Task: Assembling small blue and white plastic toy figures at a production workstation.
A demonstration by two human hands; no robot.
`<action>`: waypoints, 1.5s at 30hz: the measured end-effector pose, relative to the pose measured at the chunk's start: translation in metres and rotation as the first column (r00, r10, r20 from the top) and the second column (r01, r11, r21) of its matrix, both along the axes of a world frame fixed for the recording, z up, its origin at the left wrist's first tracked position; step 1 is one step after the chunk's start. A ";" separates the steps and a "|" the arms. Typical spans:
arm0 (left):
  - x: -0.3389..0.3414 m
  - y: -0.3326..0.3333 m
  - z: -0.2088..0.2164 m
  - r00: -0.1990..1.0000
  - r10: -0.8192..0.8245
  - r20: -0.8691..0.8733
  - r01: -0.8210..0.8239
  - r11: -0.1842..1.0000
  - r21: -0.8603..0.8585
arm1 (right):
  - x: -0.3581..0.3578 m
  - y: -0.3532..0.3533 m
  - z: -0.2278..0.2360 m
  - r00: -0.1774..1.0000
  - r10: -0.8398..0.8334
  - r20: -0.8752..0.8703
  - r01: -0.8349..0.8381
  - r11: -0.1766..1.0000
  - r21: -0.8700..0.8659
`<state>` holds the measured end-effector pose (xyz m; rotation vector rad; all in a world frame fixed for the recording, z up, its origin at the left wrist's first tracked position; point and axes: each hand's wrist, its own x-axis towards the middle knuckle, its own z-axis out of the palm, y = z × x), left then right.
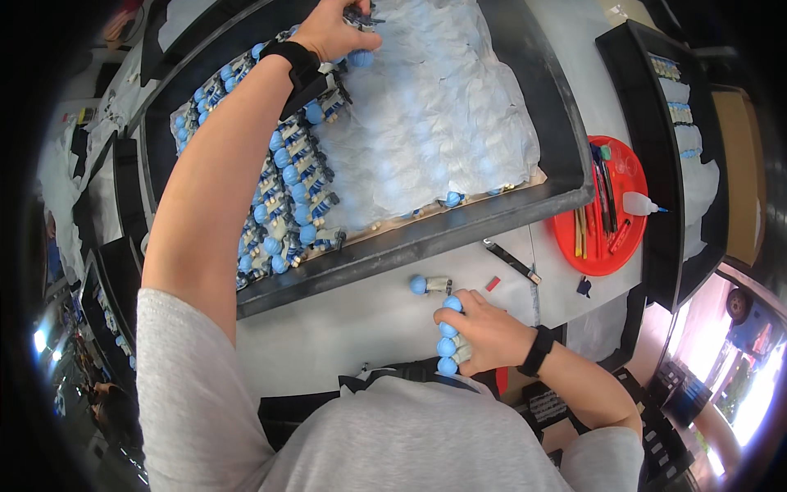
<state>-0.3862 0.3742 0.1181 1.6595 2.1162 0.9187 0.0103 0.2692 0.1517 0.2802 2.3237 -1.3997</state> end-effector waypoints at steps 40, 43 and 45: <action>0.141 -0.278 0.118 0.952 -0.162 0.258 0.180 0.983 -0.046 | -0.340 0.220 -0.071 0.851 0.029 -0.524 0.423 0.552 0.718; 0.091 -0.223 0.110 0.995 -0.098 0.031 0.101 0.983 -0.155 | -0.332 0.229 -0.081 0.852 0.036 -0.522 0.440 0.491 0.752; 0.067 -0.176 0.084 0.986 -0.127 -0.112 0.093 0.959 -0.267 | -0.329 0.231 -0.077 0.852 0.031 -0.523 0.441 0.496 0.748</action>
